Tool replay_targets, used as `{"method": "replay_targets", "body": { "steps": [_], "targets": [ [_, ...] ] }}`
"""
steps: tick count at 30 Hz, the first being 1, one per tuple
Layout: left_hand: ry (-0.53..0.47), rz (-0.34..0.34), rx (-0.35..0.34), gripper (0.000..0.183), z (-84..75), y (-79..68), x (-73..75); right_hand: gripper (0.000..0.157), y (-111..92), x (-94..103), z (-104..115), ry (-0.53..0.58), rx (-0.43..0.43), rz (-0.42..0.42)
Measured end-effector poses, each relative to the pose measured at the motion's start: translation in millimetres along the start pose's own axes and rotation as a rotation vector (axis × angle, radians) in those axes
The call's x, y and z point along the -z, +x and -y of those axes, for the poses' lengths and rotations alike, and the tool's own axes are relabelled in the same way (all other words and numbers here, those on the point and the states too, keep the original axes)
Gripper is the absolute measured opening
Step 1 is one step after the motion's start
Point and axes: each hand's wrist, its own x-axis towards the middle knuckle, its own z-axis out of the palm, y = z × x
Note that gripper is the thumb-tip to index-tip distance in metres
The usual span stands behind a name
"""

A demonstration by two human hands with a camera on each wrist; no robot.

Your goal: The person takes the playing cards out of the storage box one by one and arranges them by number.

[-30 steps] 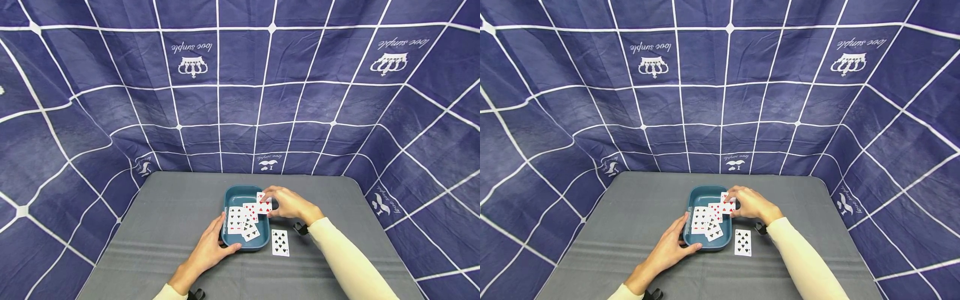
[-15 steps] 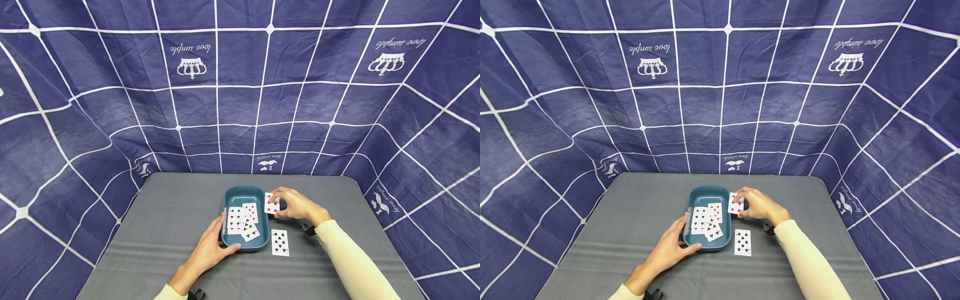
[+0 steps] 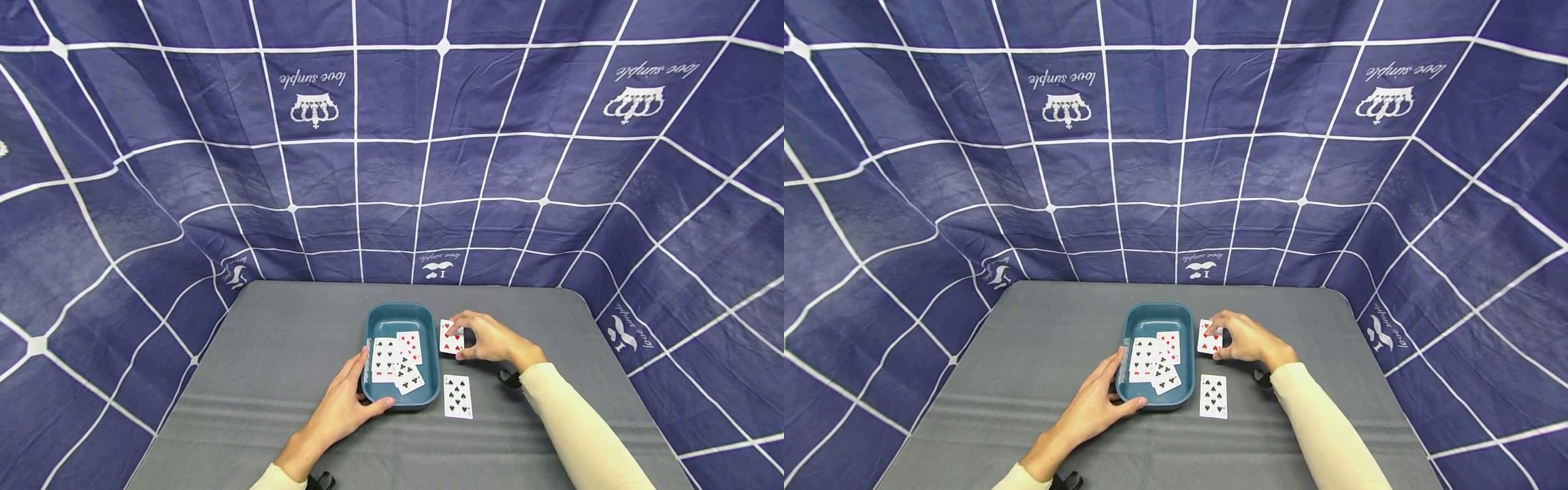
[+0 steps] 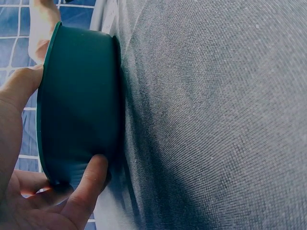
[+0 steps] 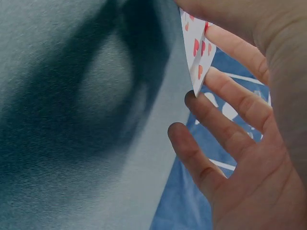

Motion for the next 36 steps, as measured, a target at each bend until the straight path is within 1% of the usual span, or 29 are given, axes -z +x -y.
{"method": "replay_targets", "body": {
  "steps": [8, 16, 22, 29, 36],
  "targets": [
    [-0.004, 0.004, 0.011, 0.126, -1.6, 0.5, 0.8, 0.044, 0.2, -10.8, -9.8, -0.013, 0.028, 0.034],
    [-0.021, 0.008, 0.012, 0.125, -2.0, 0.4, 0.3, 0.045, 0.2, -20.1, -18.6, -0.032, 0.010, 0.061],
    [-0.026, 0.005, 0.006, 0.125, -1.3, -0.2, -0.3, 0.046, -0.9, -22.0, -17.2, -0.048, -0.021, 0.075],
    [-0.015, -0.003, 0.001, 0.125, -1.3, -0.4, 0.7, 0.046, -0.8, -23.6, -17.6, -0.055, -0.010, 0.057],
    [-0.024, 0.002, 0.003, 0.125, -1.3, 0.1, 0.5, 0.046, -0.6, -24.5, -18.1, -0.051, -0.008, 0.061]
  ]
}}
